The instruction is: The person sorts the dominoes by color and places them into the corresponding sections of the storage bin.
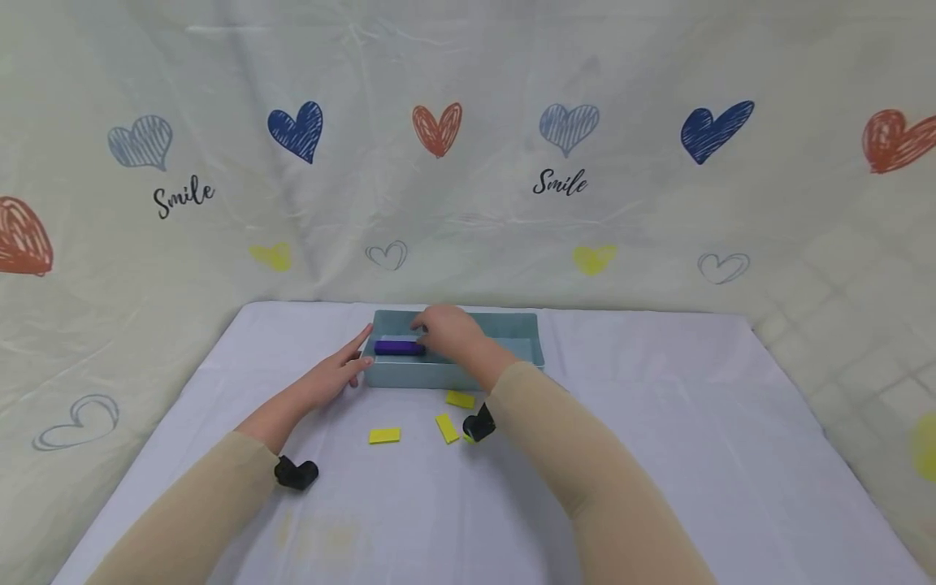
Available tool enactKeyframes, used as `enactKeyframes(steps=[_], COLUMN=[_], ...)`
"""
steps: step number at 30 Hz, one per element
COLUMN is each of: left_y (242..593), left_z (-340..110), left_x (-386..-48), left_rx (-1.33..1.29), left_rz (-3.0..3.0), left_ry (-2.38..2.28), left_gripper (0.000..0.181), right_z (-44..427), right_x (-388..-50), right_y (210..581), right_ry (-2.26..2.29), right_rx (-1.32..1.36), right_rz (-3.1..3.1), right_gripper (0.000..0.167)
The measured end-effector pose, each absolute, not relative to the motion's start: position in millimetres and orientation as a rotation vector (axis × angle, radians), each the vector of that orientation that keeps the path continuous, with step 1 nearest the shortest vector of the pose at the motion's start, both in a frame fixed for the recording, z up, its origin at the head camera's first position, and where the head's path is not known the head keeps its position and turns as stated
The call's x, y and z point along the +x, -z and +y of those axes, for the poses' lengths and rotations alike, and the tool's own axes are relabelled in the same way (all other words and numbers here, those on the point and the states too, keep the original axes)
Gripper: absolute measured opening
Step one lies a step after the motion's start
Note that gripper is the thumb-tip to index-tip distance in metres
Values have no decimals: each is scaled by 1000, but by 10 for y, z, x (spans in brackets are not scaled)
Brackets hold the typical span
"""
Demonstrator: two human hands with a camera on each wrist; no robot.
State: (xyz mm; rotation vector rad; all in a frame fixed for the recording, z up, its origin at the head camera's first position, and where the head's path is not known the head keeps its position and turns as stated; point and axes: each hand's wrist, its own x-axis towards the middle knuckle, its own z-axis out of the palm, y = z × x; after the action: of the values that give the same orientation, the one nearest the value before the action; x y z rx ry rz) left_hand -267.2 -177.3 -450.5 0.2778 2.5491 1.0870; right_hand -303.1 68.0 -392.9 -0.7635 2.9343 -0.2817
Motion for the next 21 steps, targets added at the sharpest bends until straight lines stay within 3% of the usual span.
enactKeyframes(steps=[21], left_y=[4489], left_z=[-1762], left_x=[-2631], left_rx=[272], left_rz=[2551], left_ry=[-1102], left_gripper=[67], right_z=[1261], right_x=[-2652], right_y=[3678], right_ry=[510], right_rx=[-733], right_rz=[2959], right_gripper=[36])
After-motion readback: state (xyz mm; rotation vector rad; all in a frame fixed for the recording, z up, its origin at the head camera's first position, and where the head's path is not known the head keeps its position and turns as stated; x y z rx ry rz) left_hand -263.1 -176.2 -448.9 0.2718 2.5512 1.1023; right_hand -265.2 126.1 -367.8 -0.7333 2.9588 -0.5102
